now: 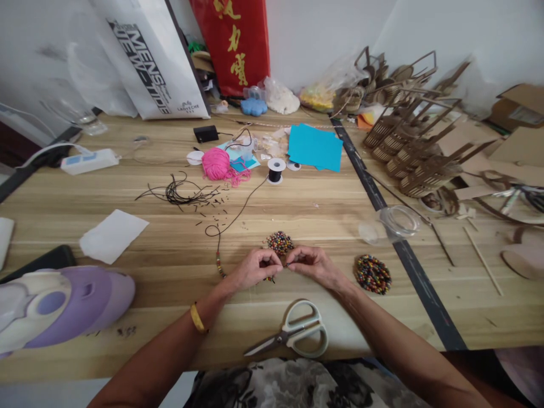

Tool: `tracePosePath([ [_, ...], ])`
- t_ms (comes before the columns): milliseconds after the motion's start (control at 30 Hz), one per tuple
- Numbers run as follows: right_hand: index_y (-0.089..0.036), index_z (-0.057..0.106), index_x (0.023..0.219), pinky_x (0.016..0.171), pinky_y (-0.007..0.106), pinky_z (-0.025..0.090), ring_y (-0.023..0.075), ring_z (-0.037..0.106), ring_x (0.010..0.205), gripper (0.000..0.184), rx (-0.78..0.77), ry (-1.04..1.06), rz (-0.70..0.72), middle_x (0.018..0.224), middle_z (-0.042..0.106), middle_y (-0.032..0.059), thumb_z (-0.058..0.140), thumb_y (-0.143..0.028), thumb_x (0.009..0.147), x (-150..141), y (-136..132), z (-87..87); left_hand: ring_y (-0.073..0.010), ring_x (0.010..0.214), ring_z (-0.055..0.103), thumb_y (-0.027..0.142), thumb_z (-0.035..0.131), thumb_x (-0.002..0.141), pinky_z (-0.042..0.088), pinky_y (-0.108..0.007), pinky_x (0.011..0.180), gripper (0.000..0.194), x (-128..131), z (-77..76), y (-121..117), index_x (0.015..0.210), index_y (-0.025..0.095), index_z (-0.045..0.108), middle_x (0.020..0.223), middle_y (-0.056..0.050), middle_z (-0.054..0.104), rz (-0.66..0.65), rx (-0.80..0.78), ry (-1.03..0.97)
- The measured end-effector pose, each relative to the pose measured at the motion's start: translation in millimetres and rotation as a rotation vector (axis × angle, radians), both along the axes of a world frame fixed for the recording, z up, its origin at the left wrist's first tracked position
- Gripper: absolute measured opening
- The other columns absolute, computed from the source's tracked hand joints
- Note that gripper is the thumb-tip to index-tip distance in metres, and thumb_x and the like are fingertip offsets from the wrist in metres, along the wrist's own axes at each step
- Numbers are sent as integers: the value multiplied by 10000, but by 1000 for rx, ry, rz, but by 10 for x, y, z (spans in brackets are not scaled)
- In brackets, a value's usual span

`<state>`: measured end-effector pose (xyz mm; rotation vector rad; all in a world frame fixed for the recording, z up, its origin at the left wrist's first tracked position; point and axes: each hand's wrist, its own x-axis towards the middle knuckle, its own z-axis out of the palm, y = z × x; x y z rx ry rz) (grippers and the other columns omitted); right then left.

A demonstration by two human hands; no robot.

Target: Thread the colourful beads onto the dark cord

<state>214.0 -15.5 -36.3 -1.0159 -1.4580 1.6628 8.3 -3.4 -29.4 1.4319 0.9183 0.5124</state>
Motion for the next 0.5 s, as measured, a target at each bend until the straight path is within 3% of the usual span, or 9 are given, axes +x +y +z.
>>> tracePosePath([
  [500,-144,654,803,635,239,424,112,553,661,214,-12,-10,11,739,632,15,725,-337,744,-2,1,10,-81,547,501,262,622,757,394,-186,544,160,7,-19,5,738,104,612,592,4,573,0,13,7],
])
